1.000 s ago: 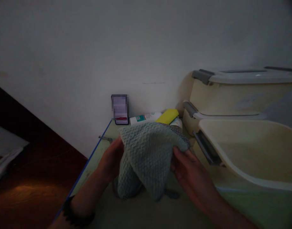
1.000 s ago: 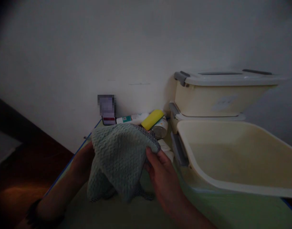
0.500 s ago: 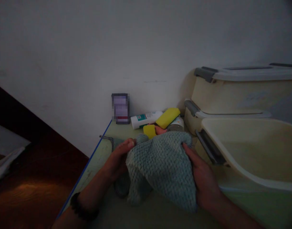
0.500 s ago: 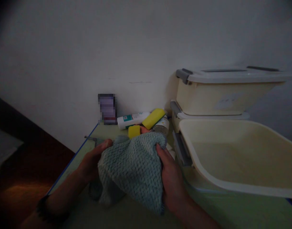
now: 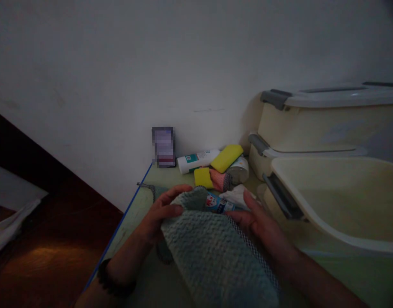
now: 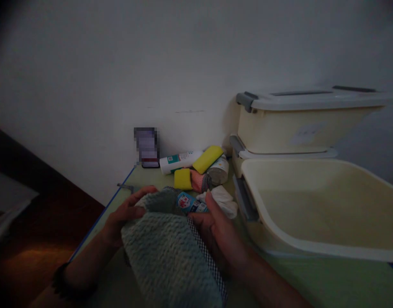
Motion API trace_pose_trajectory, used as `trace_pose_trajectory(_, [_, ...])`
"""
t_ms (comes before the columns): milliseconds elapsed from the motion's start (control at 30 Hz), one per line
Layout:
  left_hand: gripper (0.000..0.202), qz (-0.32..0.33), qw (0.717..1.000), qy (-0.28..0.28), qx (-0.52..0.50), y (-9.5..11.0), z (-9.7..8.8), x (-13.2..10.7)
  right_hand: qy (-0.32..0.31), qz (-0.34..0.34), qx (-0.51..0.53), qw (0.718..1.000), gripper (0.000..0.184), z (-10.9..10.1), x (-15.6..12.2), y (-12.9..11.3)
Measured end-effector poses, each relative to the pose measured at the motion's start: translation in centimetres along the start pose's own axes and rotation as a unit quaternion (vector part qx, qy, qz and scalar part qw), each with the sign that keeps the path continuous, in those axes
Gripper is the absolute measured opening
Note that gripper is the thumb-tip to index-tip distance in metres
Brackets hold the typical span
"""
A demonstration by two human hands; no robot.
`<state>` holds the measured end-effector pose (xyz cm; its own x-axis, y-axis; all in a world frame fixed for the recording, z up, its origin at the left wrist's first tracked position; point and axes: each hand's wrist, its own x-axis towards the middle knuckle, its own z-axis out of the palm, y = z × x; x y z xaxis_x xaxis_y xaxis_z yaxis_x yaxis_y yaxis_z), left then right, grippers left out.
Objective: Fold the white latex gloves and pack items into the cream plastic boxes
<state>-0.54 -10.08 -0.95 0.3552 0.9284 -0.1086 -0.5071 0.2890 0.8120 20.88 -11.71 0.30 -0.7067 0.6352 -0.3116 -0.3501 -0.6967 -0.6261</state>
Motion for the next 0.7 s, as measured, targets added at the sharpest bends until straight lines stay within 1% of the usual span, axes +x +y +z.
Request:
trace_pose_trajectory(67, [0.034, 0.014, 0.999, 0.006, 0.029, -0.12, -0.06, 0.09, 0.026, -0.043, -0.025, 0.998, 0.056, -0.1, 0.38, 0.49])
trace_pose_trajectory(133, [0.032, 0.03, 0.998, -0.005, 0.053, -0.2, -0.15, 0.19, 0.079, -0.104, -0.07, 0.989, 0.039, -0.35, 0.69, 0.88])
trace_pose_trajectory(167, [0.03, 0.035, 0.997, -0.016, 0.068, -0.24, -0.19, 0.22, 0.105, -0.128, -0.094, 0.982, 0.035, -0.46, 0.78, 0.98])
trace_pose_trajectory(200, [0.029, 0.04, 0.995, -0.032, 0.085, -0.27, -0.2, 0.24, 0.125, -0.142, -0.112, 0.976, 0.036, -0.54, 0.8, 1.02])
trace_pose_trajectory(267, [0.027, 0.048, 0.989, -0.07, 0.124, -0.34, -0.13, 0.22, 0.144, -0.146, -0.125, 0.971, 0.05, -0.53, 0.7, 0.95])
trace_pose_trajectory(333, [0.03, 0.051, 0.982, -0.102, 0.152, -0.44, 0.07, 0.19, 0.141, -0.145, -0.125, 0.971, 0.065, -0.36, 0.54, 0.82])
trace_pose_trajectory(367, [0.032, 0.05, 0.979, -0.111, 0.162, -0.49, 0.21, 0.18, 0.137, -0.148, -0.13, 0.971, 0.069, -0.25, 0.49, 0.77])
trace_pose_trajectory(400, [0.033, 0.05, 0.978, -0.115, 0.17, -0.55, 0.35, 0.18, 0.133, -0.153, -0.139, 0.969, 0.068, -0.16, 0.46, 0.74])
trace_pose_trajectory(467, [0.031, 0.056, 0.975, -0.106, 0.185, -0.65, 0.58, 0.25, 0.132, -0.162, -0.163, 0.964, 0.058, -0.08, 0.47, 0.73])
trace_pose_trajectory(600, [0.023, 0.077, 0.972, -0.082, 0.207, -0.76, 0.61, 0.46, 0.133, -0.165, -0.225, 0.951, 0.024, -0.29, 0.64, 0.87])
trace_pose_trajectory(633, [0.023, 0.082, 0.97, -0.077, 0.216, -0.75, 0.56, 0.49, 0.136, -0.175, -0.236, 0.946, 0.02, -0.41, 0.69, 0.94])
trace_pose_trajectory(700, [0.023, 0.098, 0.961, -0.07, 0.25, -0.69, 0.54, 0.42, 0.154, -0.211, -0.245, 0.934, 0.019, -0.69, 0.82, 1.1])
